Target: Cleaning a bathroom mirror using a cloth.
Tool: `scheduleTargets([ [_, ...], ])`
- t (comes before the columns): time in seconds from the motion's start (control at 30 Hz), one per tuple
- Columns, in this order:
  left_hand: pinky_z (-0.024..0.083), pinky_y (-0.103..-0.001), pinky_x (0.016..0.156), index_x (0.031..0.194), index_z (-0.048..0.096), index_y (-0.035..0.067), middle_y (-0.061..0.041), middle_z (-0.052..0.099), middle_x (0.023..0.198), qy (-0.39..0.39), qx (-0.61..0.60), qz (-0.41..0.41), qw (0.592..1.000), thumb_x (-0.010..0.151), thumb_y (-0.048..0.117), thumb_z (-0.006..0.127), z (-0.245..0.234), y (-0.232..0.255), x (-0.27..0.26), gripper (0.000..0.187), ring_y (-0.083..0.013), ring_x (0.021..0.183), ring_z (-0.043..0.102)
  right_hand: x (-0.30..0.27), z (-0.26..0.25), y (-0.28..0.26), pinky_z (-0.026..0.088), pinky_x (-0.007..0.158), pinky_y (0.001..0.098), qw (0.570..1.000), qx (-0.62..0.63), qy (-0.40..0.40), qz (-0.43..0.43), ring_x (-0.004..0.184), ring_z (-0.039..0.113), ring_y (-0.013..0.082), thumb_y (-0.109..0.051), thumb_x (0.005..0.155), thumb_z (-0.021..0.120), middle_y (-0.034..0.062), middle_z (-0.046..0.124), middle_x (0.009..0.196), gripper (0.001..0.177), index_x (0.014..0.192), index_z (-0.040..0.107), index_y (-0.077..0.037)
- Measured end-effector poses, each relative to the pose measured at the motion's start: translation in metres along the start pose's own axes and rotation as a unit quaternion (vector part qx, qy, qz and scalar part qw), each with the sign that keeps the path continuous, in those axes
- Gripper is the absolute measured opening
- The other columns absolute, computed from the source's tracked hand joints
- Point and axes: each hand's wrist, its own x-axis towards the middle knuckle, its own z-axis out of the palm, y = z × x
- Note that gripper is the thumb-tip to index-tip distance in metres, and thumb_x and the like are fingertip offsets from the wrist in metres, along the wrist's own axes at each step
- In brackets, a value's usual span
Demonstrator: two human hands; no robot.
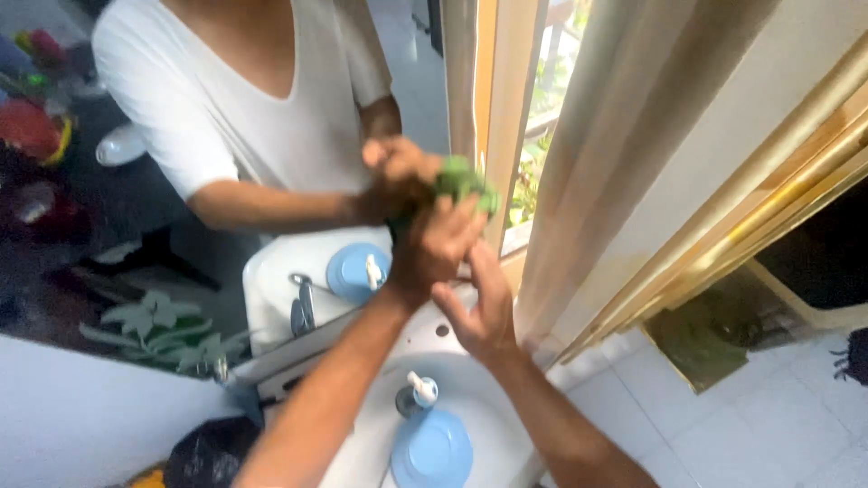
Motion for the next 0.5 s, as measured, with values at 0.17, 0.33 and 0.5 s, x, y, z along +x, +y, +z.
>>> scheduleTargets([
  [0.17, 0.053, -0.042, 0.101, 0.123, 0.075, 0.005, -0.01, 0.066, 0.137, 0.064, 0.037, 0.025, 0.997, 0.092, 0.012, 0.071, -0.056, -0.004, 0.061, 0.032, -0.0299, 0.12, 0.061, 0.039, -0.006, -0.033, 0.055, 0.111, 0.0365, 0.992, 0.126, -0.012, -0.019, 0.139, 0.054, 0.0232, -0.035, 0.104, 0.071, 0.0135, 0.044, 0.154, 0.068, 0.152, 0.043, 0.002],
  [0.33, 0.052, -0.043, 0.104, 0.126, 0.072, 0.003, -0.011, 0.063, 0.14, 0.082, 0.015, 0.011, 0.996, 0.093, 0.013, 0.072, -0.043, -0.003, 0.043, 0.034, -0.0298, 0.124, 0.059, 0.031, 0.003, -0.02, 0.056, 0.109, 0.0349, 0.99, 0.139, -0.007, -0.011, 0.138, 0.054, 0.0201, -0.037, 0.106, 0.071, 0.0122, 0.043, 0.154, 0.067, 0.155, 0.046, 0.001],
  [0.5, 0.053, -0.044, 0.102, 0.124, 0.072, 0.003, -0.013, 0.064, 0.14, -0.007, -0.013, -0.012, 1.0, 0.09, 0.011, 0.069, -0.002, 0.004, -0.018, 0.035, -0.0308, 0.121, 0.061, -0.02, 0.018, 0.031, 0.057, 0.104, 0.0366, 0.988, 0.131, -0.014, 0.079, 0.123, 0.063, 0.0224, -0.029, 0.101, 0.074, 0.0117, 0.061, 0.134, 0.056, 0.141, 0.05, 0.001],
])
